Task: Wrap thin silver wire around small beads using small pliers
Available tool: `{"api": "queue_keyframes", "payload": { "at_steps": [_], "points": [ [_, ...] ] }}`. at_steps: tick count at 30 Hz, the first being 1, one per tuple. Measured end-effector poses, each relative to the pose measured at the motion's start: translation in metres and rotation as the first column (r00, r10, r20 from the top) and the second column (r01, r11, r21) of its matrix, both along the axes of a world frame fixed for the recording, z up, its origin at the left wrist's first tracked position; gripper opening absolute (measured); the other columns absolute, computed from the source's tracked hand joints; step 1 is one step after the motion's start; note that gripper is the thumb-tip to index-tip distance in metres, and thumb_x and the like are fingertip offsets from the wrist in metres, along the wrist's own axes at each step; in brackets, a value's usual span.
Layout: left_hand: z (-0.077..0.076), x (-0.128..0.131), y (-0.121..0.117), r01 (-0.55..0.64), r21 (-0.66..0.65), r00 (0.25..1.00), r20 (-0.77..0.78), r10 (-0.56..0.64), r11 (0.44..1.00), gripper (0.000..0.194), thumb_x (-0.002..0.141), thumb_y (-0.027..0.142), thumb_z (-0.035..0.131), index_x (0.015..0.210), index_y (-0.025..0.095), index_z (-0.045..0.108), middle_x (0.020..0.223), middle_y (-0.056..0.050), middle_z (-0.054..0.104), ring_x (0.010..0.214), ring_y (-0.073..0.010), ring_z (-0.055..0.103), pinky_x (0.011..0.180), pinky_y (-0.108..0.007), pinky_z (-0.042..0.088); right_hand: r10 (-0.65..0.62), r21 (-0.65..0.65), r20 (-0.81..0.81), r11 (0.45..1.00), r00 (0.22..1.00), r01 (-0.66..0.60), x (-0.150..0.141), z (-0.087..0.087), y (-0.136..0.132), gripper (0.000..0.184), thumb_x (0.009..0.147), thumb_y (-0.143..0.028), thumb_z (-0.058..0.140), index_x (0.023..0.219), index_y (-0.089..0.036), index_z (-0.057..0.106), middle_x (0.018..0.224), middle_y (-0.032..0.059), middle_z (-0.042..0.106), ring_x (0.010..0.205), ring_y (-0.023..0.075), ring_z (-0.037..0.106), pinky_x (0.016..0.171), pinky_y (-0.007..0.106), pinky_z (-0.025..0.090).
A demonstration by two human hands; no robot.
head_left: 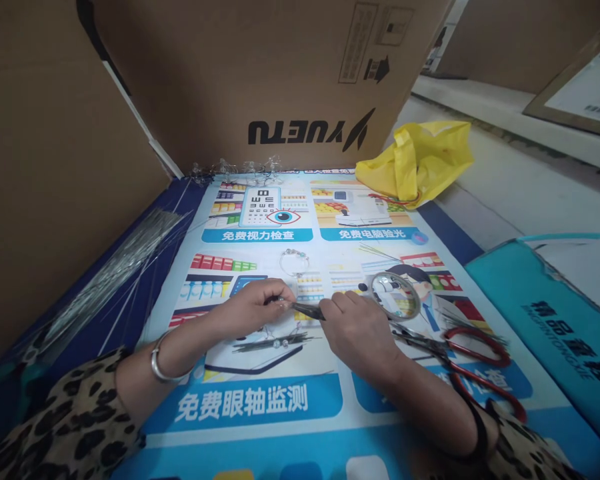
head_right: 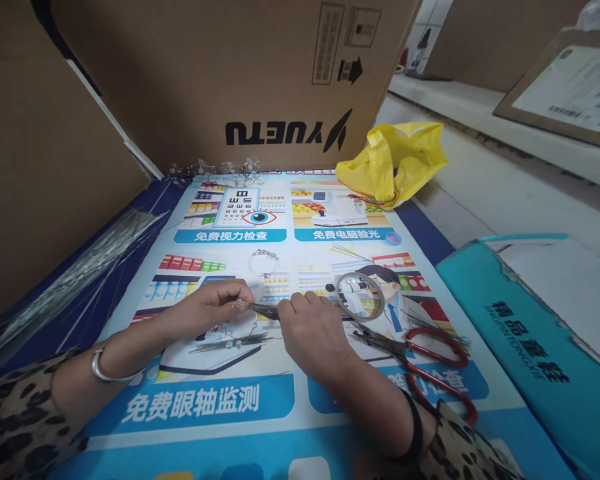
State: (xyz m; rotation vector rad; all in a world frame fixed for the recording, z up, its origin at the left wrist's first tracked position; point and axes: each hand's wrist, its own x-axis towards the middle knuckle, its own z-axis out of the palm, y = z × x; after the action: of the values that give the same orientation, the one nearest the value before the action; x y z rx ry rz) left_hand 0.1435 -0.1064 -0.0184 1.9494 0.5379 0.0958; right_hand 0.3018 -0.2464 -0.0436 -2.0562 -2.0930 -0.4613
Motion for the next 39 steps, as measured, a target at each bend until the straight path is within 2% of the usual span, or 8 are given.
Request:
{"api": "queue_keyframes", "payload": {
  "at_steps": [5,13,29,35,39],
  "points": [
    [-0.003,0.000,-0.002,-0.038,0.010,0.999,0.032,0.038,0.999,0.015,0.079,0.026,0.047,0.077,0.016,0.057,0.072,0.001,0.052,0.064,-0.0116,0.045,0.061,-0.023,0.035,-0.028,-0.026,-0.004,0.999,1.000,0.027,-0.002,0.002,0.000,0.009,0.079,-0.014,0.051,0.071,-0.019,0.055,0.067,0.0034,0.055,0.065,0.0178,0.044,0.056,0.030,0.017],
    [-0.004,0.000,-0.005,-0.070,0.085,0.996,0.065,0.065,0.994,0.011,0.077,0.019,0.047,0.071,0.017,0.056,0.070,0.001,0.054,0.066,-0.0119,0.048,0.062,-0.023,0.037,-0.058,-0.068,0.022,0.996,0.998,0.060,-0.004,0.004,0.000,0.015,0.082,-0.011,0.045,0.073,-0.018,0.055,0.068,0.0044,0.056,0.065,0.0179,0.046,0.056,0.030,0.019],
    [-0.005,0.003,-0.016,-0.158,0.150,0.986,0.083,0.147,0.976,0.011,0.075,0.020,0.047,0.068,0.016,0.053,0.068,0.000,0.053,0.065,-0.0118,0.047,0.060,-0.023,0.036,-0.091,-0.136,0.112,0.985,0.990,0.106,-0.007,0.003,-0.001,0.013,0.076,-0.006,0.048,0.082,-0.015,0.055,0.073,0.0075,0.057,0.067,0.0218,0.049,0.055,0.030,0.025],
    [-0.005,0.002,-0.014,-0.150,0.084,0.986,0.080,0.143,0.985,0.008,0.074,0.019,0.049,0.069,0.016,0.054,0.069,0.001,0.053,0.066,-0.0115,0.047,0.061,-0.023,0.037,-0.076,-0.172,0.068,0.981,0.995,0.087,-0.005,0.004,-0.002,0.017,0.080,-0.007,0.045,0.091,-0.014,0.057,0.079,0.0076,0.059,0.072,0.0207,0.051,0.059,0.030,0.029],
    [-0.002,0.003,-0.014,-0.146,-0.126,0.987,0.047,0.153,0.981,0.011,0.076,0.025,0.050,0.070,0.017,0.053,0.061,0.003,0.050,0.056,-0.0086,0.043,0.053,-0.020,0.034,-0.095,-0.230,-0.042,0.970,0.995,0.083,-0.004,0.003,0.001,0.019,0.083,-0.011,0.043,0.094,-0.016,0.058,0.081,0.0067,0.061,0.074,0.0183,0.053,0.061,0.028,0.031]
  ]
}}
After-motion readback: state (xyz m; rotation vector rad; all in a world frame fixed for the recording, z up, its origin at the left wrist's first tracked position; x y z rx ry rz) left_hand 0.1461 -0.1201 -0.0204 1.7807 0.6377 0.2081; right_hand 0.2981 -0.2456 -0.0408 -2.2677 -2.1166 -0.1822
